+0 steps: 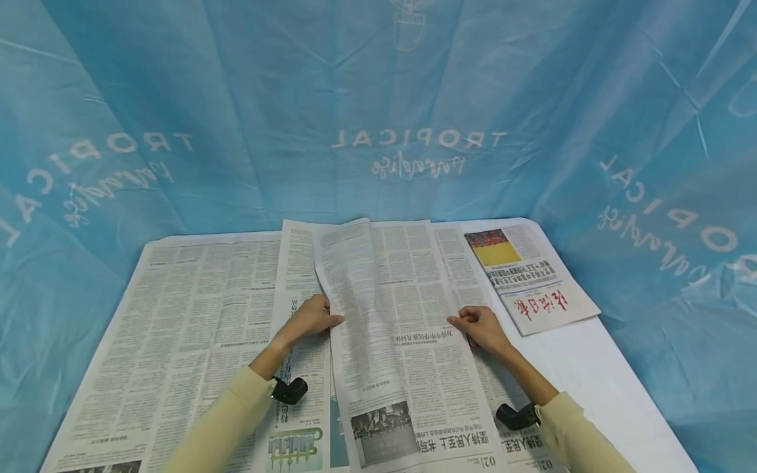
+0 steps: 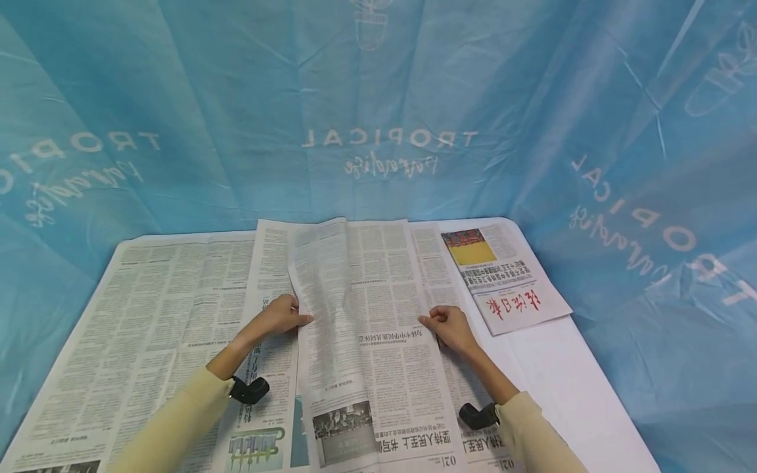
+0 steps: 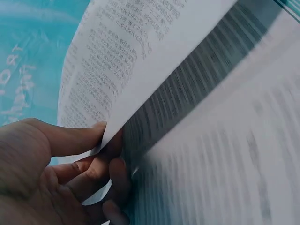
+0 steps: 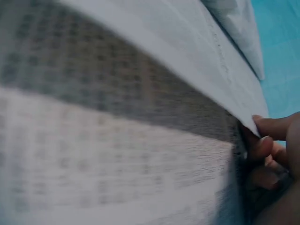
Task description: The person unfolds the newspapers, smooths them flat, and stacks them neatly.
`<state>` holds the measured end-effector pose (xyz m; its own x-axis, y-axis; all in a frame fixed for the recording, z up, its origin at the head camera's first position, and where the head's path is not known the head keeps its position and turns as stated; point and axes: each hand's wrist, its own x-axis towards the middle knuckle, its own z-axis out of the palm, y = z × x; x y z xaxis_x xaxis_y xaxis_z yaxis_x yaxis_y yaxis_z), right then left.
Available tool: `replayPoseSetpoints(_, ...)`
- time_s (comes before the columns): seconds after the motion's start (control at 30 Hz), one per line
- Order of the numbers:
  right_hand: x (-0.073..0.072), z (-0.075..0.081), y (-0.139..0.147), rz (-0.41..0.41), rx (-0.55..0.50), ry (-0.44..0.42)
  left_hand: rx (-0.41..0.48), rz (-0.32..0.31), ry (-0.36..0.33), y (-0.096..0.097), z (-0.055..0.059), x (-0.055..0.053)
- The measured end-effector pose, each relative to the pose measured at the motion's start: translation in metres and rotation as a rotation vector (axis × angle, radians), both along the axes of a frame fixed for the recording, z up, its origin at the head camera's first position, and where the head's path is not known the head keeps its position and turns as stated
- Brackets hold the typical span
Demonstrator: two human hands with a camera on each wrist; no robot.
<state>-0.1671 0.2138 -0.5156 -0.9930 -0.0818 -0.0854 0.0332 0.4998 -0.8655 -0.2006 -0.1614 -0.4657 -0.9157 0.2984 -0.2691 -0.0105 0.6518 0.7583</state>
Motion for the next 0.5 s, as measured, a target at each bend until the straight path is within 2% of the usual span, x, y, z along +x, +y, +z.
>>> replayPoseSetpoints(0.13,-0.004,0.004,0.0,0.012,0.044,-0.046,-0.037,0.008,0.02,-0.024,0.003,0.005)
replayPoseSetpoints(0.3,-0.005,0.006,0.001,0.019,0.046,-0.072,-0.096,0.027,0.045,-0.058,0.003,0.007)
replayPoseSetpoints(0.5,-0.007,0.012,0.002,0.046,0.138,-0.012,-0.216,0.091,0.099,-0.096,-0.002,0.015)
